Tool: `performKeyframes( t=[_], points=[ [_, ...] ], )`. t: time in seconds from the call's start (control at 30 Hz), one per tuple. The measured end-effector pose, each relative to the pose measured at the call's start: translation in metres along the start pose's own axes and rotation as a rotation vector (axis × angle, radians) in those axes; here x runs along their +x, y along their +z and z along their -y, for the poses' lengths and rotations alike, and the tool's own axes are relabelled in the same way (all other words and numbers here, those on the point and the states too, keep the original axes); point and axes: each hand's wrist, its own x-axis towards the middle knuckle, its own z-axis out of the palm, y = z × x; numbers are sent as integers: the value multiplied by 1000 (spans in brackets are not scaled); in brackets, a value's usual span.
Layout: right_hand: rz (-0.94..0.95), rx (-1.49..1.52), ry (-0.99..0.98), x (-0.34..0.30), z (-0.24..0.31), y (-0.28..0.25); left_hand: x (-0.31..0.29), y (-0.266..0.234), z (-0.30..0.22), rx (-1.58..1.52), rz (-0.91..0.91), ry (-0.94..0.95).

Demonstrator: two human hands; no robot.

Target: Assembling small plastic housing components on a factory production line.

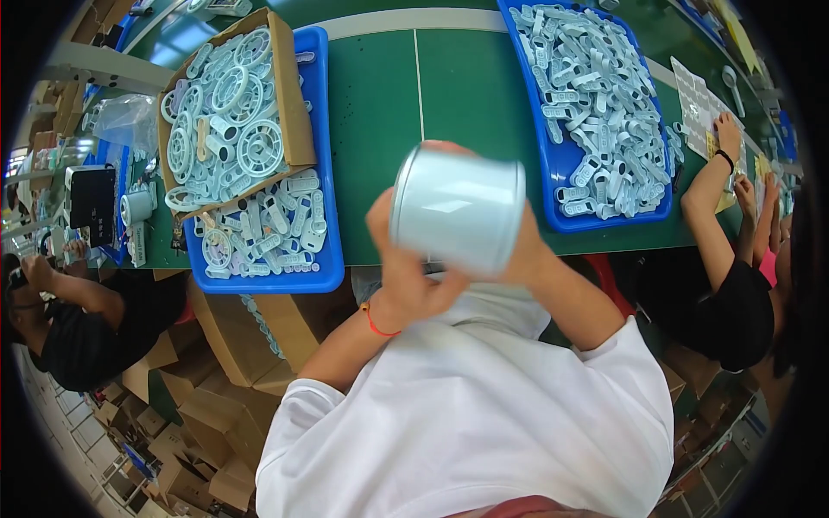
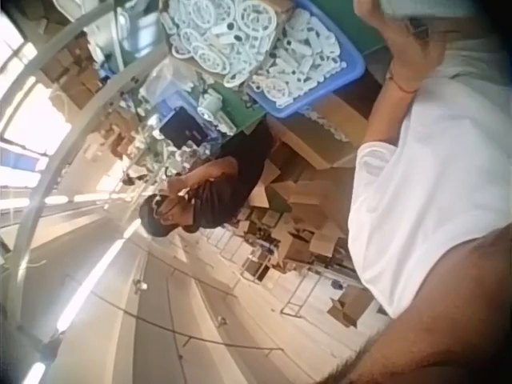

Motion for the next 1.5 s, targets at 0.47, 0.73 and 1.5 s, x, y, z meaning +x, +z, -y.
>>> performKeyframes(
  t=[0.47,0.73,1.5],
  points=[
    [-26,-591,-28,0,-56,-11,-7,6,-10,-151,-547,67],
    [-62,-791,-62,7,-43,9,20,-8,-53,96,-462,710],
    [102,-926,-179,-33,-43,-18,26,-37,-21,569,-26,-12]
  ],
)
